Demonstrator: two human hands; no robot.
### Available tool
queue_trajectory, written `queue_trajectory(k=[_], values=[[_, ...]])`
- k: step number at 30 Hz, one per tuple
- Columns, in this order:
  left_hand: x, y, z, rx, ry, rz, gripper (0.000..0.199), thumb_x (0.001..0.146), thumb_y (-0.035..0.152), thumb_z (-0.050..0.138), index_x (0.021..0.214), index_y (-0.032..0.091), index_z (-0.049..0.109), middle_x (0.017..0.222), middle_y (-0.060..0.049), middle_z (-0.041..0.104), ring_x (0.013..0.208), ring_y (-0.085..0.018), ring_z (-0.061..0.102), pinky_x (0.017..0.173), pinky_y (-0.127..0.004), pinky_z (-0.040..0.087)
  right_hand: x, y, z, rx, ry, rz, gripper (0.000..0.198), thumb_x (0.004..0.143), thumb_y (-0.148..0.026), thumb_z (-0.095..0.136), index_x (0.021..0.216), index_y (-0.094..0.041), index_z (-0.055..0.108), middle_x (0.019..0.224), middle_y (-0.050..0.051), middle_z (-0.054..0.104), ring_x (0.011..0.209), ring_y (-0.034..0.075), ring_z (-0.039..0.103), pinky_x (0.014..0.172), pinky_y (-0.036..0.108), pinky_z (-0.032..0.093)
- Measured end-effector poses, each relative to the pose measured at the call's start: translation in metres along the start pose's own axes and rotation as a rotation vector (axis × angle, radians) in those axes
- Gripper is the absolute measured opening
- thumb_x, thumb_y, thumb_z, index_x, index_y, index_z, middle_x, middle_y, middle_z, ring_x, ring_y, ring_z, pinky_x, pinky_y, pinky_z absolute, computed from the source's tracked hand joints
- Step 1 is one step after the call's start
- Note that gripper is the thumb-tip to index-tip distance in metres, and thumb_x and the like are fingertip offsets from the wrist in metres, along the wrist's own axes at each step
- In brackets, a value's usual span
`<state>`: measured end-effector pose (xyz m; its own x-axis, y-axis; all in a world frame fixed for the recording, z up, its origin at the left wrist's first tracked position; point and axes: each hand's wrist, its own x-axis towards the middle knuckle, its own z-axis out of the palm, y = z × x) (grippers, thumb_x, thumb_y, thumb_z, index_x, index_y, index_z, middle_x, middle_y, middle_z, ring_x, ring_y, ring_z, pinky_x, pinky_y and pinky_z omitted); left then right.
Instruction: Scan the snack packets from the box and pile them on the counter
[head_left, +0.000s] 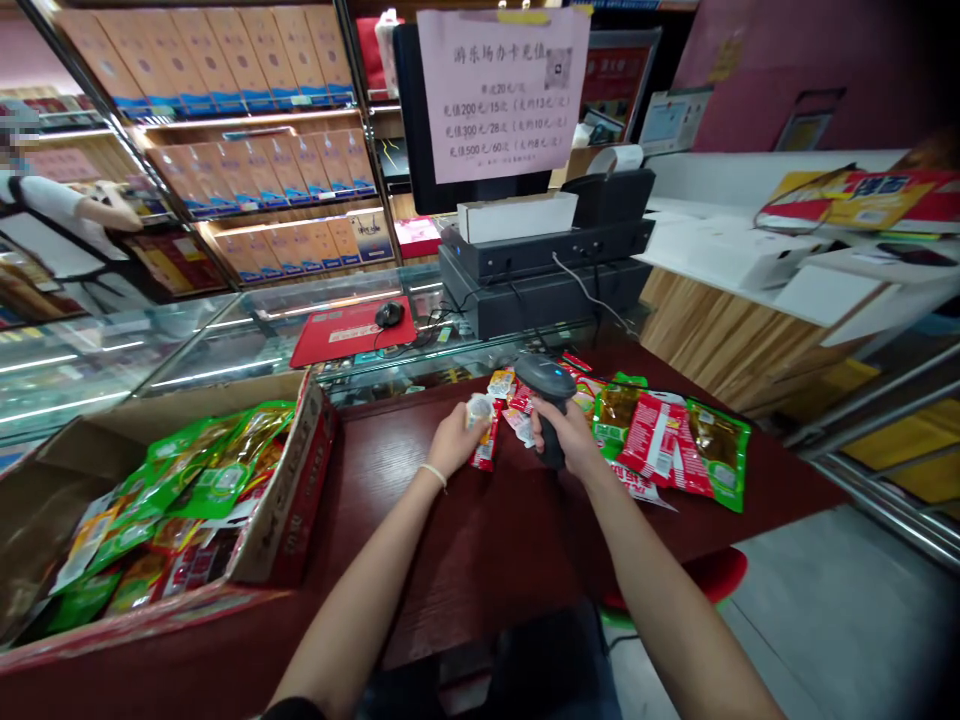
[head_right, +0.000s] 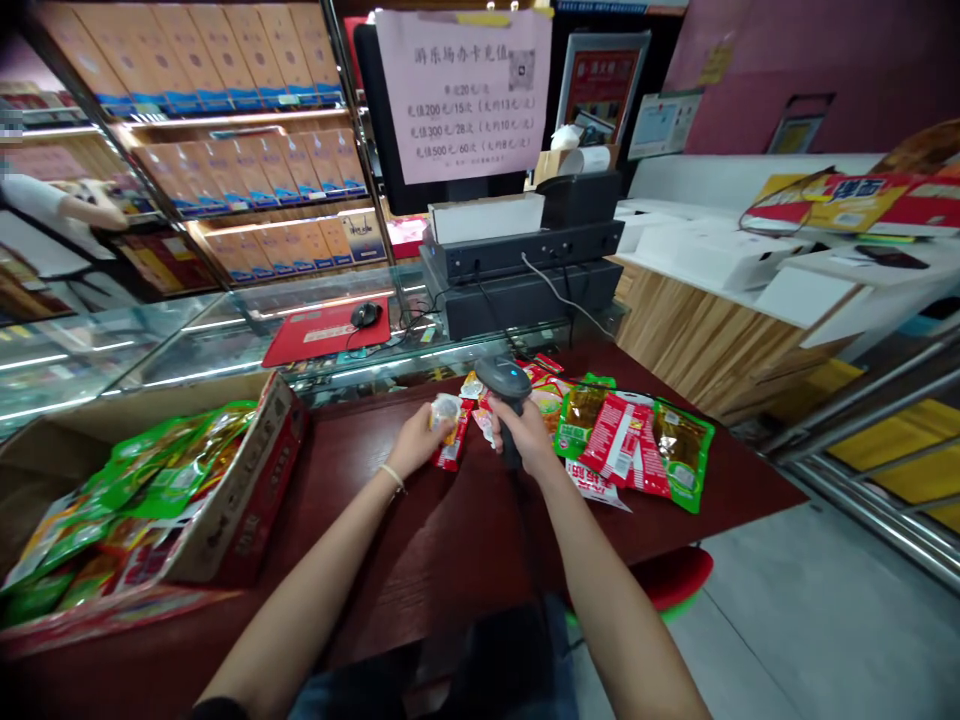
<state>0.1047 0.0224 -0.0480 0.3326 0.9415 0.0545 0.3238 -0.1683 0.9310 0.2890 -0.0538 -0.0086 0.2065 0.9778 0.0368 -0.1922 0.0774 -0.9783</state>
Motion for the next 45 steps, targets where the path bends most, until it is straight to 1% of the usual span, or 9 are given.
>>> queue_trajectory(k=[3,6,13,18,21,26,33,41,45], values=[[-0.015,-0.008,-0.032,-0.485,-0.007,-0.187,0.041,0.082,0.04,0.062,0.115,0.02,0.047,0.093,-0.006,0.067,0.077,-0.02,0.071,0.067,-0.032,0.055,-0.002,0.001,0.003,0.009,-0.022,0.011,0.036,0.08,-0.051,0.068,0.066,-0.019,0.056,0.048,-0.004,0.054,0.036,0.009,0.046,0.034,0.021,0.039],[-0.035,-0.021,-0.063,-0.659,0.058,-0.233,0.049,0.075,0.027,0.07,0.117,0.021,0.045,0.102,-0.007,0.066,0.085,-0.019,0.071,0.073,-0.031,0.057,-0.005,0.002,0.01,0.052,-0.054,0.044,0.031,0.078,-0.048,0.071,0.077,-0.021,0.057,0.054,-0.005,0.056,0.038,0.009,0.047,0.035,0.021,0.04],[-0.056,-0.05,-0.084,-0.342,0.222,-0.157,0.037,0.074,0.028,0.07,0.106,0.016,0.055,0.092,-0.007,0.067,0.068,-0.015,0.07,0.049,-0.02,0.052,-0.021,0.007,0.04,-0.012,-0.195,0.058,0.028,0.081,-0.045,0.068,0.079,-0.02,0.055,0.055,-0.005,0.054,0.038,0.01,0.047,0.036,0.022,0.039],[-0.052,-0.062,-0.086,-0.273,0.35,-0.115,0.036,0.074,0.03,0.07,0.105,0.016,0.06,0.089,-0.006,0.07,0.064,-0.013,0.067,0.049,-0.018,0.049,-0.028,0.009,0.051,-0.11,-0.261,0.094,0.033,0.082,-0.046,0.066,0.071,-0.02,0.048,0.051,-0.006,0.051,0.036,0.009,0.045,0.035,0.021,0.036],[-0.049,-0.067,-0.086,-0.226,0.384,-0.119,0.03,0.073,0.031,0.07,0.097,0.015,0.064,0.08,-0.004,0.07,0.058,-0.011,0.064,0.049,-0.019,0.048,-0.03,0.012,0.05,-0.175,-0.369,0.184,0.032,0.082,-0.048,0.066,0.091,-0.021,0.051,0.052,-0.007,0.052,0.036,0.009,0.046,0.034,0.02,0.036],[-0.049,-0.069,-0.083,-0.102,0.407,-0.114,0.023,0.074,0.03,0.067,0.092,0.016,0.066,0.073,-0.001,0.069,0.052,-0.01,0.059,0.049,-0.019,0.045,-0.034,0.023,0.052,-0.353,-0.494,0.256,0.057,0.079,-0.048,0.07,0.121,-0.021,0.044,0.053,-0.009,0.054,0.037,0.011,0.048,0.034,0.02,0.038],[-0.05,-0.066,-0.084,-0.046,0.402,-0.123,0.022,0.076,0.03,0.065,0.094,0.016,0.065,0.074,-0.001,0.069,0.052,-0.011,0.059,0.047,-0.019,0.043,-0.035,0.028,0.053,-0.436,-0.497,0.236,0.04,0.078,-0.049,0.07,0.098,-0.019,0.052,0.05,-0.008,0.053,0.035,0.011,0.049,0.034,0.021,0.039],[-0.049,-0.071,-0.082,-0.12,0.417,-0.079,0.028,0.076,0.027,0.067,0.102,0.018,0.065,0.086,-0.003,0.07,0.063,-0.012,0.062,0.049,-0.019,0.047,-0.031,0.02,0.054,-0.278,-0.395,0.244,0.037,0.075,-0.05,0.072,0.084,-0.02,0.052,0.05,-0.007,0.052,0.035,0.01,0.047,0.033,0.02,0.036],[-0.051,-0.058,-0.082,-0.194,0.457,-0.082,0.037,0.075,0.027,0.069,0.11,0.018,0.061,0.095,-0.006,0.07,0.067,-0.013,0.063,0.048,-0.019,0.048,-0.03,0.015,0.056,-0.172,-0.335,0.192,0.037,0.077,-0.05,0.07,0.07,-0.021,0.049,0.049,-0.006,0.052,0.034,0.01,0.046,0.033,0.021,0.034]])
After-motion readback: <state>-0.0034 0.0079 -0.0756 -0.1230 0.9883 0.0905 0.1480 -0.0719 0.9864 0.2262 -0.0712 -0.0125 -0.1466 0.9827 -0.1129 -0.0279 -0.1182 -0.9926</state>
